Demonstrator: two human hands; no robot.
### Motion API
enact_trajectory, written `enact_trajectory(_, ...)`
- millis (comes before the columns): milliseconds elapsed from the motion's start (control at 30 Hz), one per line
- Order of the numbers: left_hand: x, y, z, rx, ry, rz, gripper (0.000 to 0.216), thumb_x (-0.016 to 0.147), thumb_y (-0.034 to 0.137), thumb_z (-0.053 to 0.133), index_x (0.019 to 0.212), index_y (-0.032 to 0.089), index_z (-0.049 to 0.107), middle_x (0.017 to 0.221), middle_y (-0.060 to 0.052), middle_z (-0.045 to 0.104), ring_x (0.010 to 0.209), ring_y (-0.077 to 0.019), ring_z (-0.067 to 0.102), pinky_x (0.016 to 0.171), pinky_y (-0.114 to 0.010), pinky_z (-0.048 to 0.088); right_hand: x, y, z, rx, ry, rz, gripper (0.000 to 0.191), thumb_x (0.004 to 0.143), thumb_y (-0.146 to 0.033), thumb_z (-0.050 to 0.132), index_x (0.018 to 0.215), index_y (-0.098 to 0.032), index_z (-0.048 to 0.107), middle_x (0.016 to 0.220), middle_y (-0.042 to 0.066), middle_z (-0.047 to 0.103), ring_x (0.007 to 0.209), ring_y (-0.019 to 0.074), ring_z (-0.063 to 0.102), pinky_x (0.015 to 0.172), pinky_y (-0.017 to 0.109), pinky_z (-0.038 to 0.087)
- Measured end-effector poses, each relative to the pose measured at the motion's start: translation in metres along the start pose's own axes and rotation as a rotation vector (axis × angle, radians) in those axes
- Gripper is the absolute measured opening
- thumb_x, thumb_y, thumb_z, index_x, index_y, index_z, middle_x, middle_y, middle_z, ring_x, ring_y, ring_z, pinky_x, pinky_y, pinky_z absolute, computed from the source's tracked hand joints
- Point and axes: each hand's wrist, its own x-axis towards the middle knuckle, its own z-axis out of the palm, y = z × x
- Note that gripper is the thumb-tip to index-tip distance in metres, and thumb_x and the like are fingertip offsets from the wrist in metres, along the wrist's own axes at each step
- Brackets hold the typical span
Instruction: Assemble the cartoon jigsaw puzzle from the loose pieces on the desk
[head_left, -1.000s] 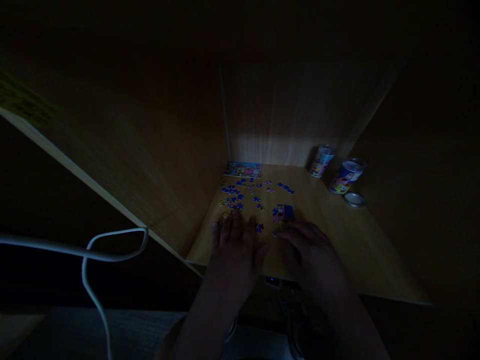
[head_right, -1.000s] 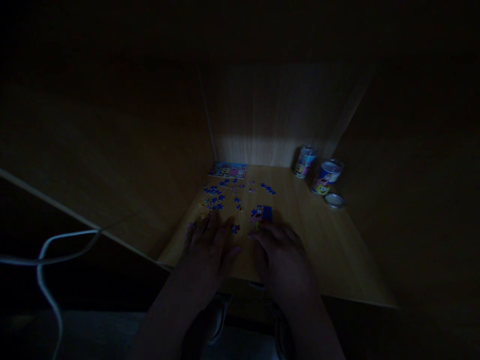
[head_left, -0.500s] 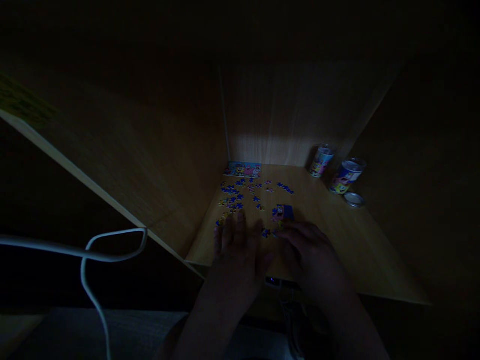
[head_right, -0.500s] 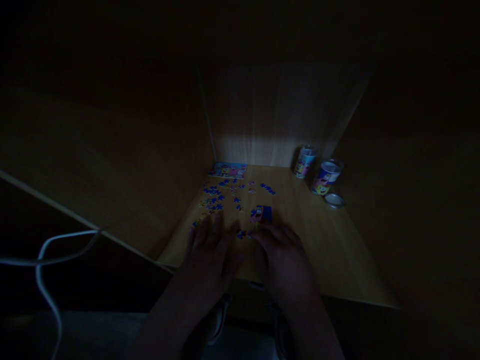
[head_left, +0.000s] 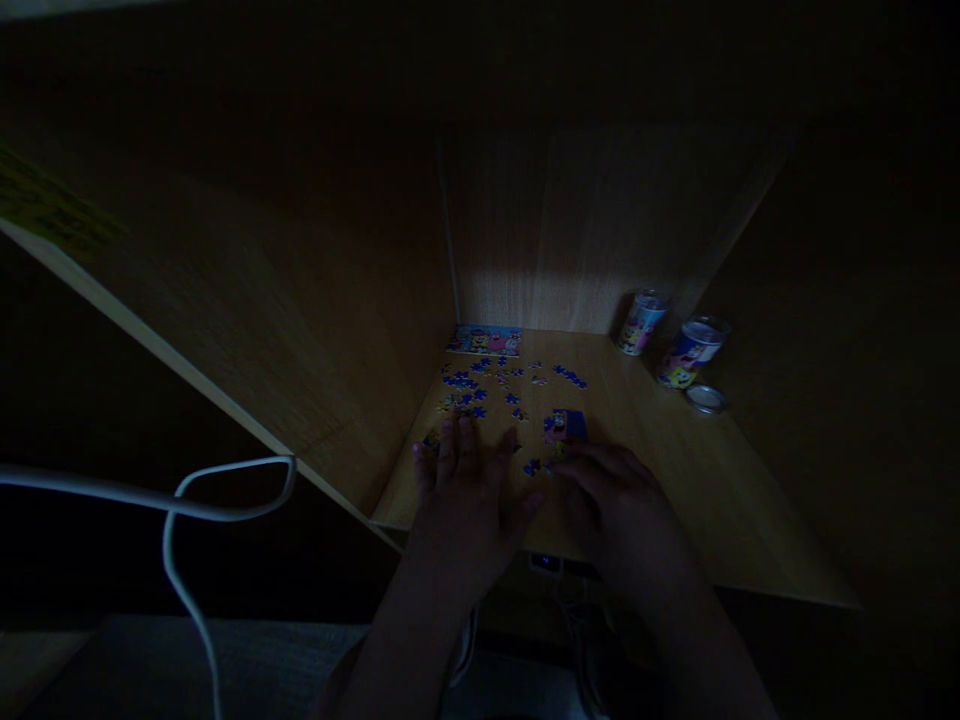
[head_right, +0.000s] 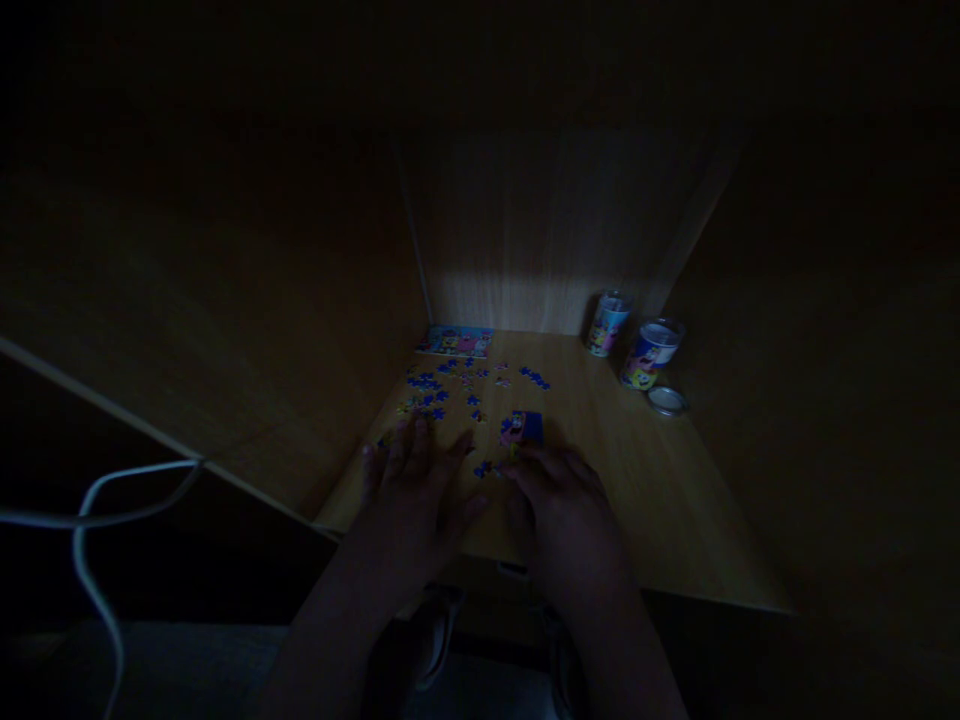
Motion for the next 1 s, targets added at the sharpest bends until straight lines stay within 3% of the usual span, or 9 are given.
enact_trajectory(367,-0.002,0.003,-0.003,-0.014,0.003,-0.003,0.074,0.105,0.064,0.06,0.167,0.027,0.046,0.173,-0.024,0.039,0.162,-0.0481,0.032,0.128,-0.076,0.024,0.001,-0.003,-0.001,0.001,-0.005,0.008,0.031,0.098,-0.016,0.061,0.12,-0.028,0.079,0.132,0.008,0.076,0.121,0.0303,0.068,0.107,0.056,0.057)
enact_trajectory(767,-0.019,0.027,-0.001,0.016,0.016,-0.017,0.077,0.103,0.059,0.063,0.17,0.027,0.042,0.178,-0.02,0.03,0.166,-0.0497,0.018,0.129,-0.079,0.015,0.002,0.001,0.001,-0.022,-0.038,0.011,0.034,0.096,-0.013,0.062,0.121,-0.028,0.078,0.134,0.007,0.076,0.121,0.0296,0.067,0.109,0.054,0.056)
enact_trajectory(1000,-0.024,0.022,-0.001,-0.012,0.022,-0.023,0.078,0.103,0.061,0.062,0.171,0.032,0.038,0.18,-0.017,0.029,0.165,-0.0511,0.022,0.127,-0.08,0.023,0.004,-0.003,-0.003,-0.018,-0.027,0.008,0.029,0.099,-0.015,0.059,0.118,-0.027,0.078,0.132,0.008,0.076,0.119,0.0295,0.068,0.107,0.055,0.057)
